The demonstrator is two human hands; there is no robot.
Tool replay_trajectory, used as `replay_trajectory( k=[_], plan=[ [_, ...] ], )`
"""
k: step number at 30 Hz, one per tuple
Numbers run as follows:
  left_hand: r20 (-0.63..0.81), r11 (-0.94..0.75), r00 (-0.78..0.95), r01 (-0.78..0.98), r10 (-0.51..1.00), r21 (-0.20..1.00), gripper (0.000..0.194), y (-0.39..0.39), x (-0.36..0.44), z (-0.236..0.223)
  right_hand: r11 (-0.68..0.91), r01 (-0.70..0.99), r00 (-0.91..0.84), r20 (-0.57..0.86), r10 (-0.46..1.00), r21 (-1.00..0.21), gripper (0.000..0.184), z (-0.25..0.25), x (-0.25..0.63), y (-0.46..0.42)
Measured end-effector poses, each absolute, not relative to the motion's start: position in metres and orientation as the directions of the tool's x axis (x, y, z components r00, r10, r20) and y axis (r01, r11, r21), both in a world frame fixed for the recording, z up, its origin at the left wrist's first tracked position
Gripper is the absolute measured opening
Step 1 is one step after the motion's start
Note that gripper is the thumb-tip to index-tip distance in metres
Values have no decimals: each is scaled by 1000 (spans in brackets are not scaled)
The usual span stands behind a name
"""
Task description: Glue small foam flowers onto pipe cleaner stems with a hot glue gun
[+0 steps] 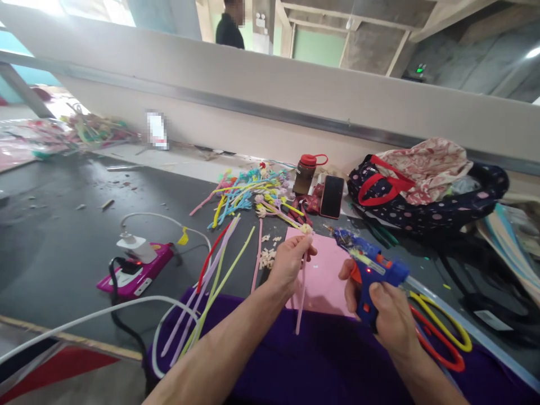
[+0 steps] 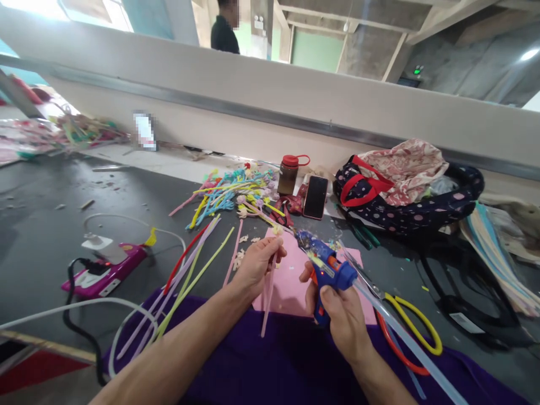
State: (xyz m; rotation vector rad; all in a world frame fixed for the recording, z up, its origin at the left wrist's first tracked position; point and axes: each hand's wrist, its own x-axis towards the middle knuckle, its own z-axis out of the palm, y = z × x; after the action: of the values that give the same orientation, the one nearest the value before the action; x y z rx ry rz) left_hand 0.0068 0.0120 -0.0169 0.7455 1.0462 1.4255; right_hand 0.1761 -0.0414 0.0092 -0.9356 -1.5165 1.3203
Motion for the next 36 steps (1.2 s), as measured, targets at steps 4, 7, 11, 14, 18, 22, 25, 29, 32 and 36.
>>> replay_trajectory(
  k=[4, 7, 11, 14, 18, 22, 25, 29, 32, 36],
  plan=[
    [-179, 104, -116, -476, 977, 873, 32, 3, 9, -16, 146, 47, -356, 120, 927, -988, 38, -4, 181, -48],
    [-177, 121, -72, -479, 982, 869, 30, 1, 11, -12, 150, 49, -374, 121, 920, -987, 38, -8, 182, -49],
    [-147, 116, -29, -475, 989, 872, 28, 0, 10, -10, 153, 51, -372, 123, 920, -987, 39, -9, 180, -49],
    [-134, 109, -19, -471, 991, 875, 28, -1, 9, -10, 140, 39, -361, 117, 925, -989, 40, -9, 178, -50],
    [-121, 99, -19, -464, 992, 880, 26, -1, 9, -10, 155, 22, -333, 139, 933, -988, 39, -7, 175, -49],
    [-114, 96, -13, -452, 993, 887, 27, 0, 10, -12, 160, -1, -337, 151, 929, -987, 37, -8, 172, -49],
    [-116, 93, -22, -449, 993, 889, 27, 0, 10, -14, 171, -10, -332, 165, 929, -985, 36, -11, 172, -49],
    [-112, 90, -22, -456, 993, 885, 26, 0, 11, -14, 187, 18, -314, 172, 934, -982, 35, -13, 172, -47],
    [-112, 90, -21, -459, 994, 884, 25, 1, 11, -14, 188, 40, -301, 167, 939, -981, 35, -14, 172, -46],
    [-120, 97, -21, -459, 993, 883, 25, 1, 10, -14, 188, 59, -293, 163, 942, -980, 37, -13, 172, -47]
  ],
)
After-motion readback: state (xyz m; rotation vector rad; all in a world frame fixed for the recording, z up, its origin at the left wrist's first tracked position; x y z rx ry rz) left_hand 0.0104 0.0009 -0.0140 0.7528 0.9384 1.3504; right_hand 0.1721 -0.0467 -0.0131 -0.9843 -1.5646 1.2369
